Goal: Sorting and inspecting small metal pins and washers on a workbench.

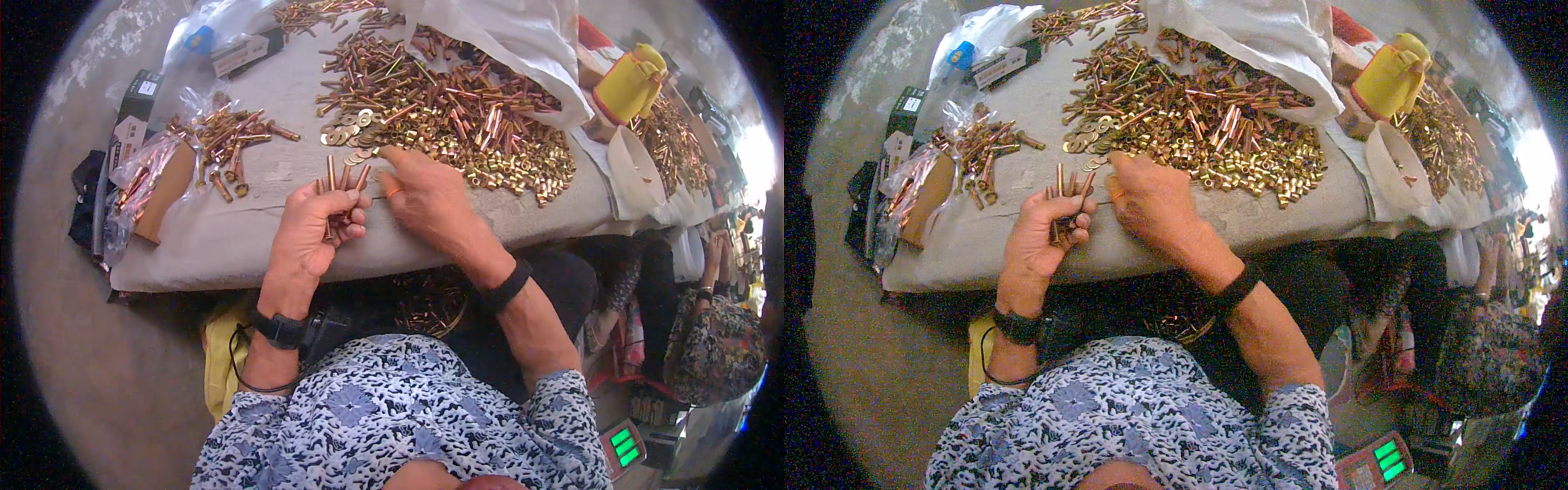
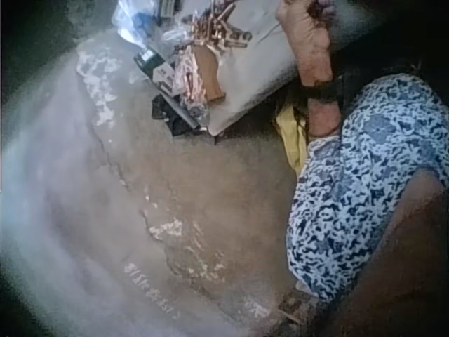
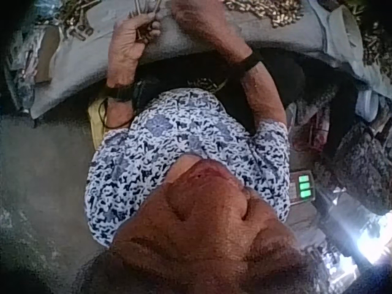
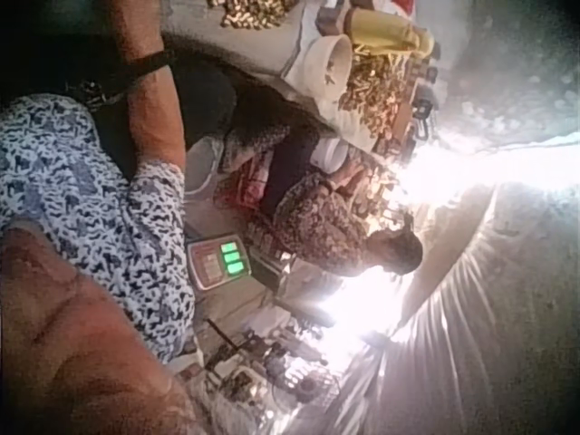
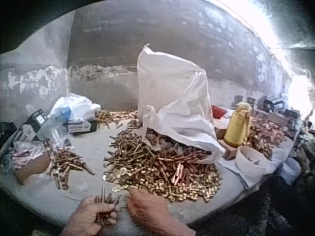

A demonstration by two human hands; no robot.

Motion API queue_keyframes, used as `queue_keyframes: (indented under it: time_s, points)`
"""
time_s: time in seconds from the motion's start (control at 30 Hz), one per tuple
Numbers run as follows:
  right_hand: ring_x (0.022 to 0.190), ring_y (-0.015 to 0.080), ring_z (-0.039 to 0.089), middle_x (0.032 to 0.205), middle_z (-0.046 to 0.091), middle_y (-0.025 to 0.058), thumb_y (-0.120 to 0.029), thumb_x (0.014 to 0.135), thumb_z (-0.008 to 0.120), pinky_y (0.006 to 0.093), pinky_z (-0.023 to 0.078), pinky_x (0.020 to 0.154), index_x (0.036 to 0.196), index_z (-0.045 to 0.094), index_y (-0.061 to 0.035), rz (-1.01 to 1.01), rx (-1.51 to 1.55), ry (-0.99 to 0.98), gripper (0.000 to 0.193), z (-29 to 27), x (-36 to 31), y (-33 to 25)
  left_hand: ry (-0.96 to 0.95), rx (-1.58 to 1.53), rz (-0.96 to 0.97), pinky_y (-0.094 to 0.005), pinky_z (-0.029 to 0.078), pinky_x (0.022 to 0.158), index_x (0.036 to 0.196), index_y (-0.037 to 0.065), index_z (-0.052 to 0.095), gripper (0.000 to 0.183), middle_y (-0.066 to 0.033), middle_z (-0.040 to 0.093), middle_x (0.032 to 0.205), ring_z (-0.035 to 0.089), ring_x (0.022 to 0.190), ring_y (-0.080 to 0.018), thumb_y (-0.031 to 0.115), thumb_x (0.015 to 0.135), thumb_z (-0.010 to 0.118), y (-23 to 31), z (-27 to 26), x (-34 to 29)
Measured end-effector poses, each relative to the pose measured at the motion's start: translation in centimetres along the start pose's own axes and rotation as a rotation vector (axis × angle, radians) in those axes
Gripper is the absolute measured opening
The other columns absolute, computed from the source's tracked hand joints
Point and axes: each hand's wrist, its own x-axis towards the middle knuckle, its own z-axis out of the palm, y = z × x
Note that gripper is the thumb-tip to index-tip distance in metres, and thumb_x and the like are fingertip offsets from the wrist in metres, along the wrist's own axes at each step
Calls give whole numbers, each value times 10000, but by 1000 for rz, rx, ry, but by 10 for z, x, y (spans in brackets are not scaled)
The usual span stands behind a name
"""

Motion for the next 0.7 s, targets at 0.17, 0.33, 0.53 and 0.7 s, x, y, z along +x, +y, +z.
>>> queue_keyframes:
  time_s: [0.17, 0.33, 0.53, 0.7]
  points:
    - [627, 345, 583, 754, 565, 159, -150, 733, 540, 446, 470, 528, 769, 540, -59, -35, -136, -192, 97, 8, 9, 5, -7, 48, 19, -215, 481, 406, 940, 5, 559, 177, -95, 620, 743, 576, 526, -117, 92, 793, 608, 10, 9, -10]
    - [662, 326, 587, 743, 563, 155, -104, 771, 557, 406, 471, 578, 805, 579, -39, 41, 132, 102, 77, 0, 1, 4, -79, 118, 8, -209, 443, 357, 915, 8, 552, 167, -95, 616, 726, 549, 484, -105, 106, 796, 618, 2, 9, -2]
    - [695, 310, 581, 775, 585, 165, -82, 808, 570, 356, 463, 622, 896, 604, -21, 203, 446, 194, 113, -12, -11, 1, -88, 156, 20, -200, 417, 344, 869, -1, 557, 123, -85, 610, 700, 525, 466, -95, 86, 797, 606, -8, 22, 3]
    - [690, 309, 582, 765, 580, 162, -94, 814, 569, 353, 467, 614, 911, 604, -26, 306, 484, 124, 124, -24, -16, -12, -63, 234, 36, -197, 406, 340, 854, 2, 565, 103, -78, 606, 691, 519, 463, -89, 85, 800, 595, -7, 28, -2]
